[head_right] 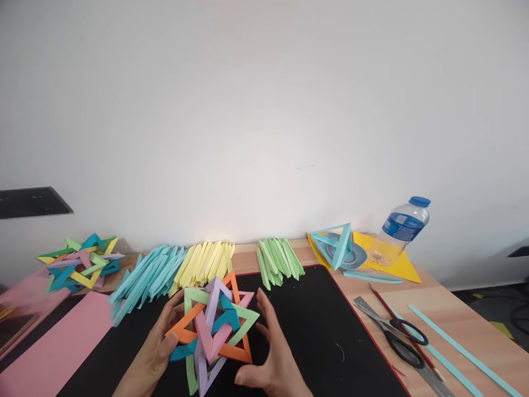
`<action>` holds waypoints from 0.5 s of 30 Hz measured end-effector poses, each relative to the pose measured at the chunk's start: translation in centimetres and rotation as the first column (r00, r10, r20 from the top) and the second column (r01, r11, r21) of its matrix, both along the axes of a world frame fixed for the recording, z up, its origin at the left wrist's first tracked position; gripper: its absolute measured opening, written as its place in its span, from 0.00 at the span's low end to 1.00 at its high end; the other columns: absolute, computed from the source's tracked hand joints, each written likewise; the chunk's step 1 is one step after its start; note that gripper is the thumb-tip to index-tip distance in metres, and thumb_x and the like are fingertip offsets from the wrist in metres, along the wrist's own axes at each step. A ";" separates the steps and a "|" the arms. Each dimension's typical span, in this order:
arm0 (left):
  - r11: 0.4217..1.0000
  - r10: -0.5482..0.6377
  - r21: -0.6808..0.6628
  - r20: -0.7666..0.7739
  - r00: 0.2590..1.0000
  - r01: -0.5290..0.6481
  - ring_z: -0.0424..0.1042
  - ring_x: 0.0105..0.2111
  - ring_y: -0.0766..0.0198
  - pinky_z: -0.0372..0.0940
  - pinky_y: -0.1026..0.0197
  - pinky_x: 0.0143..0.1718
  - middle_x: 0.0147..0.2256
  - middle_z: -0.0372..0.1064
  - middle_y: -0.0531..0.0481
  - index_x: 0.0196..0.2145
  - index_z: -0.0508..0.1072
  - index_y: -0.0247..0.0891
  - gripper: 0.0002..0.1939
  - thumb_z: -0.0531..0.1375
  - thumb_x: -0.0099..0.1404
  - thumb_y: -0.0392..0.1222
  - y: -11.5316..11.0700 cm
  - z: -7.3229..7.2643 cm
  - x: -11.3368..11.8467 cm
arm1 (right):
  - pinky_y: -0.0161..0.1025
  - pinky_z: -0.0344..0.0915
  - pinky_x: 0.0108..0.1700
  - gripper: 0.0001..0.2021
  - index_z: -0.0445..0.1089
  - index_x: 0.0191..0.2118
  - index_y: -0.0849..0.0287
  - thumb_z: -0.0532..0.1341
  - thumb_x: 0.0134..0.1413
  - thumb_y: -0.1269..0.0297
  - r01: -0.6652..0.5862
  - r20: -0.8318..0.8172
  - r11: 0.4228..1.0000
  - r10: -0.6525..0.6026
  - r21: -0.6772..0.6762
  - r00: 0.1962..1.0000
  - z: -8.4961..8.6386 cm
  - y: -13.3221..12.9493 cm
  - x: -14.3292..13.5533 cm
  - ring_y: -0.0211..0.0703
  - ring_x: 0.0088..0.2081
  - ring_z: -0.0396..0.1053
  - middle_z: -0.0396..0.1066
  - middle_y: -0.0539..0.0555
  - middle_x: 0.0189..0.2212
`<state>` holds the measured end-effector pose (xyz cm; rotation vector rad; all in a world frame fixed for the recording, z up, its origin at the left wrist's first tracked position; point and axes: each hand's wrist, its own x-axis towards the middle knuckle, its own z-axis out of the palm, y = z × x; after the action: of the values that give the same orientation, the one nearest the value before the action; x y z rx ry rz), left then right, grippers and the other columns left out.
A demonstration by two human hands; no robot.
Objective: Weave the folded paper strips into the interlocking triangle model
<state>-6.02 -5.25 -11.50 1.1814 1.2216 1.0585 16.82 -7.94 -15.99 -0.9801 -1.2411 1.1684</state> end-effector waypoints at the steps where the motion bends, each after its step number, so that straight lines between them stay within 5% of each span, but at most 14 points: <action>1: 1.000 -0.001 0.003 0.005 1.000 0.001 0.55 0.57 0.39 0.58 0.47 0.53 0.52 0.61 0.39 0.60 0.55 0.45 0.47 0.60 0.47 0.70 0.0 0.1 0.0 | 0.57 0.53 0.58 0.56 0.44 0.64 0.47 0.66 0.27 0.36 -0.051 -0.045 0.998 0.050 -0.026 0.998 -0.1 -0.3 -0.3 0.67 0.63 0.46 0.47 0.60 0.64; 4: 1.000 0.012 0.023 0.072 0.997 -0.014 0.57 0.56 0.38 0.59 0.46 0.53 0.51 0.62 0.39 0.59 0.56 0.44 0.49 0.59 0.45 0.72 -0.2 0.2 0.4 | 0.55 0.55 0.58 0.50 0.44 0.64 0.44 0.69 0.35 0.44 -0.140 -0.183 0.987 0.124 -0.078 0.975 -0.1 -0.6 -1.1 0.62 0.61 0.54 0.50 0.59 0.63; 9: 0.999 0.045 -0.006 0.174 0.984 -0.044 0.57 0.57 0.38 0.54 0.44 0.57 0.55 0.59 0.37 0.59 0.57 0.43 0.49 0.56 0.45 0.74 -0.5 0.8 1.0 | 0.55 0.57 0.57 0.48 0.43 0.64 0.45 0.70 0.39 0.50 -0.058 -0.214 0.994 0.037 -0.094 0.976 -0.1 -0.3 -1.6 0.61 0.59 0.57 0.54 0.60 0.61; 15: 0.999 0.043 0.013 0.337 0.940 -0.050 0.58 0.56 0.33 0.63 0.44 0.51 0.57 0.60 0.39 0.59 0.59 0.47 0.54 0.62 0.36 0.73 -0.2 0.4 0.8 | 0.54 0.64 0.53 0.41 0.47 0.63 0.45 0.66 0.45 0.50 -0.009 -0.241 0.999 0.017 0.036 0.970 2.6 -0.8 -2.1 0.63 0.58 0.59 0.51 0.59 0.63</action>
<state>-5.26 -5.41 -11.14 0.9421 0.9743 1.2538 14.74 -8.70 -13.35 -0.7790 -1.0704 1.2331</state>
